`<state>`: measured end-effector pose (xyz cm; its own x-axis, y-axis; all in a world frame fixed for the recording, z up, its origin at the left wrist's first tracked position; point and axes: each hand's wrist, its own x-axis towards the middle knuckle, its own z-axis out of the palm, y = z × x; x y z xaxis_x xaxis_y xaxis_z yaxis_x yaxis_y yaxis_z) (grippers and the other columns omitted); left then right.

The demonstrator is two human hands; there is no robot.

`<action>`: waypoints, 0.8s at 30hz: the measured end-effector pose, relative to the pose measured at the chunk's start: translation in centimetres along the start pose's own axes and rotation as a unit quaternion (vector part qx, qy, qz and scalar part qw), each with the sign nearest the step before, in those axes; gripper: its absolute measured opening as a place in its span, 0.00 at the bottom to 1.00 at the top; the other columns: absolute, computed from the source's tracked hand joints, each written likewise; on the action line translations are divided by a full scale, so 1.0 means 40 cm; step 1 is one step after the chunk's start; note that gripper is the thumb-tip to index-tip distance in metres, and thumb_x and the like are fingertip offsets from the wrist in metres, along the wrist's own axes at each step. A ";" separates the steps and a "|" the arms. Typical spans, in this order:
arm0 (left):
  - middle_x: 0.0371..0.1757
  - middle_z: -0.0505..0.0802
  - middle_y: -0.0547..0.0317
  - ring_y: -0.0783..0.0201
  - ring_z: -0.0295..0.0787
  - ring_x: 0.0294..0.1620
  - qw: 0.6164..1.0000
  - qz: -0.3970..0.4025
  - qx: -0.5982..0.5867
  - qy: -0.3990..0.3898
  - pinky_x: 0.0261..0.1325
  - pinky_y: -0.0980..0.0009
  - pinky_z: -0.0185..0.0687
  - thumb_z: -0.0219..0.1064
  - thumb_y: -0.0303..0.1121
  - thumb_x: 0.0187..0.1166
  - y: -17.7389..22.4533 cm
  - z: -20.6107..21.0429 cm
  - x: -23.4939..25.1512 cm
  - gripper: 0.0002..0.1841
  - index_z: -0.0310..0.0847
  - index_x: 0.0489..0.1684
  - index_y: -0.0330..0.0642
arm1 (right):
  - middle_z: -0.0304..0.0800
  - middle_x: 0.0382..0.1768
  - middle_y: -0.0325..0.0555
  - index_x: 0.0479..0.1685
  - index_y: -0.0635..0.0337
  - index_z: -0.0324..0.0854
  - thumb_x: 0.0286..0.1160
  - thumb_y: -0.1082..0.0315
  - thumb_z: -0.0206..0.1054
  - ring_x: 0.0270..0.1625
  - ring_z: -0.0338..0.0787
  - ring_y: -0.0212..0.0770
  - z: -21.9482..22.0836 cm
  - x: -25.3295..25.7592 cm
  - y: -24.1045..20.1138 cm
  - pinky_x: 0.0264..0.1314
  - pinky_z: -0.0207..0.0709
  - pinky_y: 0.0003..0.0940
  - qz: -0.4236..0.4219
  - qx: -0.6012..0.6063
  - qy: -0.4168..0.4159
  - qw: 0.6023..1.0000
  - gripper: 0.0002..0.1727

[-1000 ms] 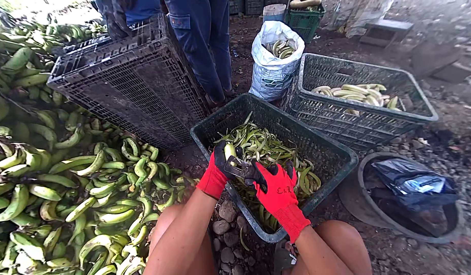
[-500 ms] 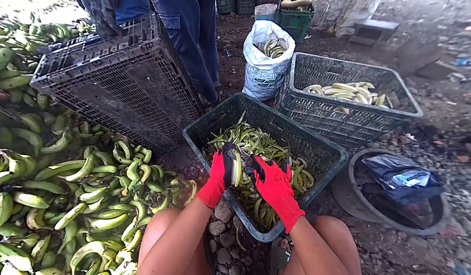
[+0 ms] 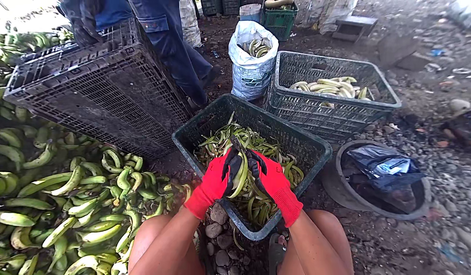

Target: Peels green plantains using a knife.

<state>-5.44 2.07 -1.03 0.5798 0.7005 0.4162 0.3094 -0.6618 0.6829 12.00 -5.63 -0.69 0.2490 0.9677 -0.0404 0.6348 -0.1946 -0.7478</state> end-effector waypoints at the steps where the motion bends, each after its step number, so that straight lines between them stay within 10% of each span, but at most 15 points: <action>1: 0.59 0.92 0.37 0.54 0.89 0.64 1.000 0.012 0.004 0.002 0.73 0.58 0.77 0.50 0.36 0.87 0.000 0.004 -0.005 0.24 0.79 0.69 0.25 | 0.89 0.69 0.46 0.83 0.43 0.75 0.91 0.45 0.47 0.77 0.82 0.46 -0.001 0.002 0.002 0.90 0.53 0.61 -0.001 0.002 -0.003 1.000 0.29; 9: 0.55 0.94 0.46 0.71 0.89 0.59 0.995 0.048 -0.073 0.045 0.70 0.70 0.78 0.48 0.40 0.89 0.018 -0.018 -0.020 0.25 0.85 0.62 0.27 | 0.88 0.70 0.49 0.82 0.44 0.77 0.92 0.45 0.46 0.77 0.82 0.49 -0.007 0.022 0.031 0.85 0.62 0.59 0.033 0.024 -0.013 0.999 0.28; 14: 0.36 0.88 0.55 0.67 0.86 0.34 0.897 -0.293 -0.316 0.098 0.41 0.67 0.87 0.39 0.42 0.96 -0.011 -0.013 0.034 0.24 0.79 0.58 0.35 | 0.86 0.71 0.58 0.86 0.48 0.71 0.93 0.45 0.47 0.78 0.81 0.57 -0.025 0.026 0.039 0.84 0.62 0.63 0.116 0.006 0.017 0.993 0.30; 18: 0.25 0.86 0.57 0.65 0.84 0.22 0.801 -0.334 -0.488 0.097 0.25 0.69 0.85 0.38 0.51 0.95 -0.039 -0.020 0.045 0.25 0.77 0.51 0.44 | 0.88 0.70 0.54 0.84 0.47 0.73 0.89 0.43 0.49 0.77 0.81 0.55 0.025 -0.003 0.019 0.88 0.56 0.62 0.002 -0.070 -0.021 0.997 0.31; 24: 0.28 0.87 0.59 0.67 0.87 0.28 0.765 -0.367 -0.525 0.064 0.32 0.71 0.85 0.40 0.43 0.94 -0.062 -0.045 0.032 0.21 0.78 0.44 0.45 | 0.86 0.65 0.69 0.83 0.41 0.77 0.74 0.50 0.66 0.72 0.80 0.72 0.060 -0.052 0.004 0.85 0.50 0.75 -0.165 -0.163 0.000 0.973 0.33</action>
<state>-6.84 5.09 -1.10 0.4409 0.8454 -0.3016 -0.2987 0.4551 0.8389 9.83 -7.29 -2.30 -0.0069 0.9860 0.1666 0.8781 0.0856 -0.4708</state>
